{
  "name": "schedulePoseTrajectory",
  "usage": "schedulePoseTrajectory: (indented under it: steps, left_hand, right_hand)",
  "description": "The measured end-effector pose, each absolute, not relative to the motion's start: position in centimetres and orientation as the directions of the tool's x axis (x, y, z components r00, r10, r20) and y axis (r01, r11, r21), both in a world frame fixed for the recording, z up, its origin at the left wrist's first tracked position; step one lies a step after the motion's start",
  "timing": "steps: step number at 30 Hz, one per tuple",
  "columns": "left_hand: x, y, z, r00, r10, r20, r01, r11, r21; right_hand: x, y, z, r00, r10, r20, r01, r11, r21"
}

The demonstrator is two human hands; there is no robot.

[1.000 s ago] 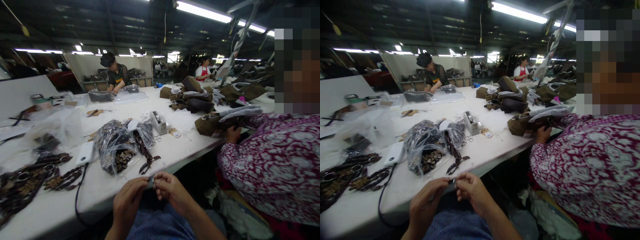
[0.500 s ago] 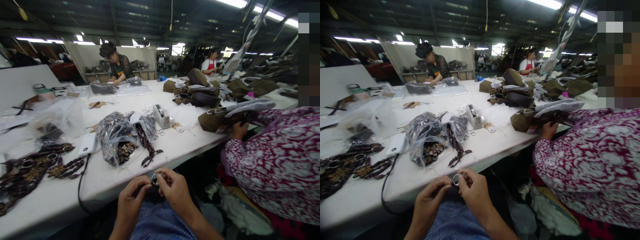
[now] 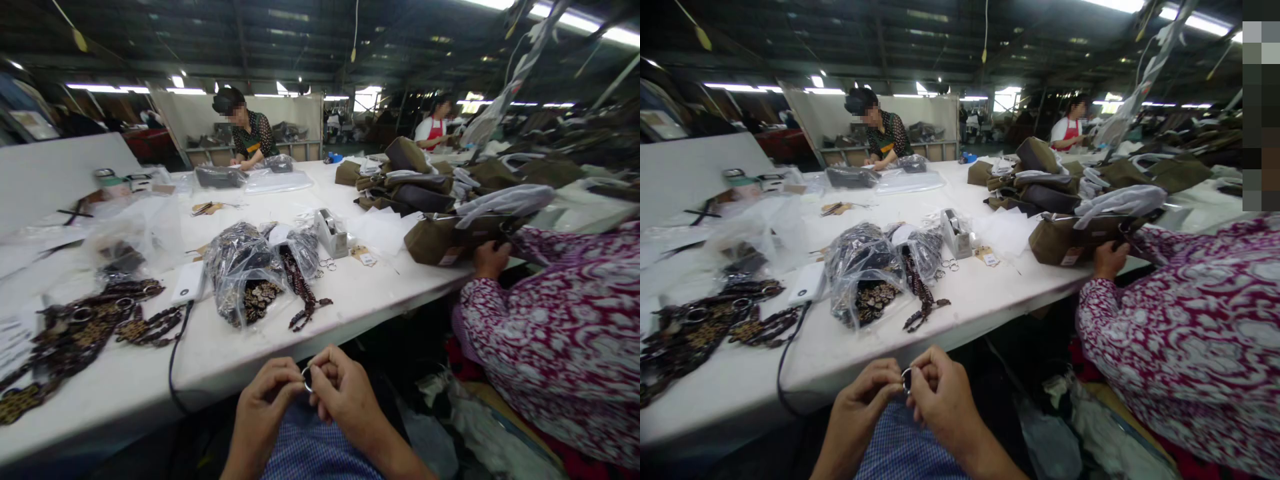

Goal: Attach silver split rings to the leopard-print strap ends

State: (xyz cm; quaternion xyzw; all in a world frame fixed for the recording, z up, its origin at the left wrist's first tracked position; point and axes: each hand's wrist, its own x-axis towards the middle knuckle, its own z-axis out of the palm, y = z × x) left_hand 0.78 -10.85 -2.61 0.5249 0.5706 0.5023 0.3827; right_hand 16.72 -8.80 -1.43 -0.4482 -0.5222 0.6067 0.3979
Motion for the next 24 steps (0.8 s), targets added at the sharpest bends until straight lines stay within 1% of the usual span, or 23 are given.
schedulePoseTrajectory:
  steps: [3, 5, 7, 9, 13, 16, 18, 20, 21, 22, 24]
  left_hand:
    - [0.8, -11.4, -2.6, -0.294, 0.952, 0.086, 0.227, -0.018, 0.974]
    - [0.9, -11.7, -2.5, -0.337, 0.938, 0.080, 0.277, 0.018, 0.961]
    - [0.9, -11.9, -2.3, -0.338, 0.940, 0.038, 0.297, 0.069, 0.952]
    - [1.1, -11.9, -2.0, -0.333, 0.943, -0.015, 0.257, 0.106, 0.960]
    - [1.6, -11.5, -1.6, -0.285, 0.956, -0.073, 0.130, 0.114, 0.985]
    - [1.3, -10.0, -1.5, -0.225, 0.971, -0.079, 0.116, 0.108, 0.987]
    - [0.7, -7.9, -1.6, -0.177, 0.983, -0.050, 0.190, 0.084, 0.978]
    - [0.1, -4.6, -1.8, -0.153, 0.988, 0.026, 0.355, 0.031, 0.934]
    - [-0.2, -2.6, -1.8, -0.149, 0.986, 0.076, 0.450, 0.000, 0.893]
    - [-0.3, -0.6, -1.9, -0.140, 0.982, 0.124, 0.550, -0.027, 0.835]
    - [-0.3, 3.2, -2.1, -0.116, 0.979, 0.168, 0.643, -0.055, 0.764]
  right_hand:
    - [16.3, -9.5, -1.8, -0.262, 0.959, -0.106, -0.035, -0.119, -0.992]
    - [16.0, -9.8, -2.4, -0.247, 0.966, -0.071, -0.026, -0.080, -0.996]
    - [15.7, -10.0, -3.0, -0.241, 0.970, -0.044, -0.022, -0.051, -0.998]
    - [15.3, -10.0, -3.5, -0.234, 0.972, -0.025, -0.030, -0.033, -0.999]
    - [14.8, -9.4, -3.9, -0.193, 0.979, 0.068, 0.012, 0.072, -0.997]
    - [14.5, -8.5, -4.3, -0.145, 0.983, 0.113, 0.038, 0.119, -0.992]
    - [14.3, -7.9, -4.6, -0.105, 0.990, 0.090, 0.015, 0.092, -0.996]
    - [14.2, -7.4, -4.8, -0.064, 0.996, 0.065, -0.001, 0.065, -0.998]
    - [14.3, -7.2, -4.8, -0.043, 0.997, 0.060, 0.010, 0.061, -0.998]
    - [14.5, -6.8, -4.7, -0.028, 0.997, 0.066, 0.044, 0.067, -0.997]
    - [15.6, -5.8, -3.9, -0.001, 0.996, 0.087, 0.156, 0.086, -0.984]
